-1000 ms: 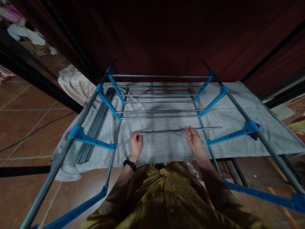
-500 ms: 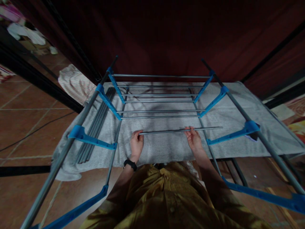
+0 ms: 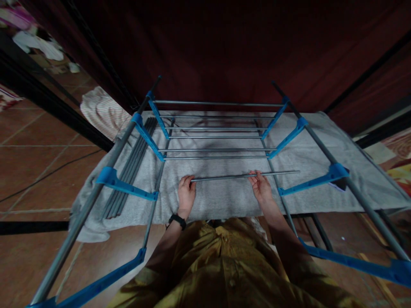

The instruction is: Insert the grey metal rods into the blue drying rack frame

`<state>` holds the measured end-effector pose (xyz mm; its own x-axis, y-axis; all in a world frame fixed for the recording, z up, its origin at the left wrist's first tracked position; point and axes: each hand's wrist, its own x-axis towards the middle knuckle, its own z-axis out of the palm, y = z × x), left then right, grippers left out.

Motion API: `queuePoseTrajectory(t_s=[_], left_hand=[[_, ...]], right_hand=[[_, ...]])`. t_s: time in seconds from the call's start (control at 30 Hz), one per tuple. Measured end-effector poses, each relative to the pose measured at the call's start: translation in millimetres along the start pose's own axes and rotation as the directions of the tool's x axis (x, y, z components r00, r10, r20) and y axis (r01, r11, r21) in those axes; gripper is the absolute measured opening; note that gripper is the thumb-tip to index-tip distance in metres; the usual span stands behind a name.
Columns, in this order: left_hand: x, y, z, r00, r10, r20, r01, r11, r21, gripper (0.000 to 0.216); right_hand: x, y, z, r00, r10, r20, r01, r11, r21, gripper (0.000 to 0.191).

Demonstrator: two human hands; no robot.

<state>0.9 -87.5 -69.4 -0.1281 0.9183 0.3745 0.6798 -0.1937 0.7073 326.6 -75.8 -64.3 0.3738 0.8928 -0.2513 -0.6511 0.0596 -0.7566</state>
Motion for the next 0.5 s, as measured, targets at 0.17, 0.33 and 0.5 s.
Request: queuePoseTrajectory(t_s=[0.17, 0.33, 0.5], left_hand=[[-1, 0, 1, 1.000, 0.019, 0.024, -0.020, 1.000, 0.021, 0.025], [-1, 1, 0, 0.999, 0.027, 0.035, -0.028, 0.999, 0.038, 0.025], [-1, 4, -1, 0.999, 0.021, 0.041, -0.023, 0.999, 0.038, 0.024]], right_hand=[[0, -2, 2, 1.000, 0.005, 0.010, -0.004, 1.000, -0.017, 0.009], [-1, -7, 13, 0.999, 0.030, -0.011, -0.030, 0.999, -0.011, 0.011], [-3, -10, 27, 0.999, 0.046, 0.026, -0.046, 0.999, 0.026, 0.012]])
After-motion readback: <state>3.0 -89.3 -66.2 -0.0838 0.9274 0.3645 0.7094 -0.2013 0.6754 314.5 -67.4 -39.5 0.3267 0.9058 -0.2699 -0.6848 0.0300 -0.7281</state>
